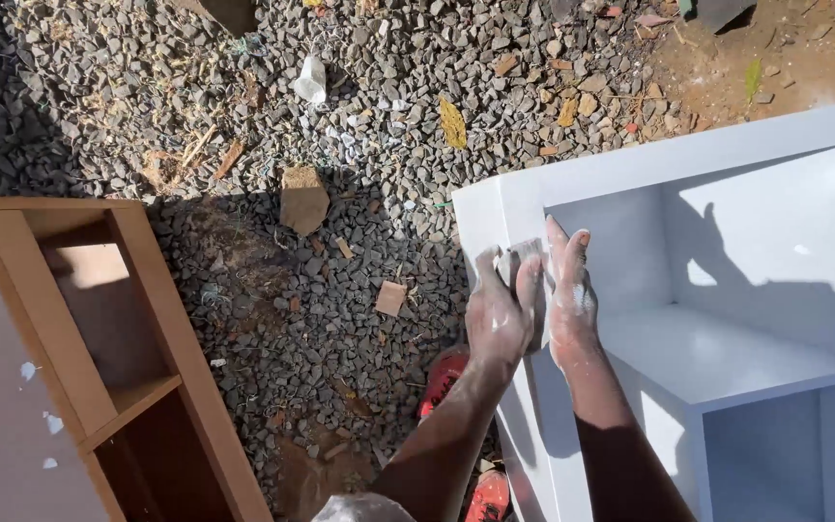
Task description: Sanding the interior compartments and edges of a white painted wooden shelf unit using sandpaper.
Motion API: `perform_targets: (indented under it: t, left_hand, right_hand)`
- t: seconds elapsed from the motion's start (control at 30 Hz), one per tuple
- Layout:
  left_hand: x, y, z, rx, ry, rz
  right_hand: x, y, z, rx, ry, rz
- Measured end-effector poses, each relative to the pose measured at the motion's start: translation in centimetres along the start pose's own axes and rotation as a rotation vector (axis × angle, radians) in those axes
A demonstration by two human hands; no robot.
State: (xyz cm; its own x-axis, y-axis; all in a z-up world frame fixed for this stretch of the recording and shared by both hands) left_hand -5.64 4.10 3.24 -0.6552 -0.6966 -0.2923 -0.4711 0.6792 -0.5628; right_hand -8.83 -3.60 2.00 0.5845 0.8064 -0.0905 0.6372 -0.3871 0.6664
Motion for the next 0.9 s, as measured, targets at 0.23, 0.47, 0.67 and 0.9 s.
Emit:
perform_targets:
  t: [0.23, 0.47, 0.67, 0.9]
  left_hand:
    - [-0.7, -3.4, 5.2, 0.081, -0.069, -0.013]
    - [1.0, 0.3, -0.3, 0.013, -0.015, -0.004]
    - [-0.5, -4.4, 6.6, 0.11, -0.136, -0.083]
    - [2.5, 3.7, -0.8, 0.091, 0.001, 0.191]
  right_hand:
    - [0.2, 0.9, -0.8, -0.048, 0.005, -0.035]
    - [-0.6, -0.3, -1.9, -0.039, -0.024, 0.001]
    - [-1.1, -4.2, 0.7, -0.013, -0.067, -0.032]
    - [-1.2, 0.9, -3.8, 0.028, -0.029, 0.07]
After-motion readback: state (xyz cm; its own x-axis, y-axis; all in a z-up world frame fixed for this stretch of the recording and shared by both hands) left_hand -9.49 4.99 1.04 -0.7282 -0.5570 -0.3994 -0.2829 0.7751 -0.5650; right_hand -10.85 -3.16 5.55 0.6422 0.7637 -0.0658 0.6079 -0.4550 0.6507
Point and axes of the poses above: each hand's wrist, its own z-axis towards the middle knuckle, its own x-axis out of the palm, y = z × x, the point moved 1 cm from there along z, towards the middle knuckle, and after that the axes turned 7 degrees about -z, right-handed, at the moved point
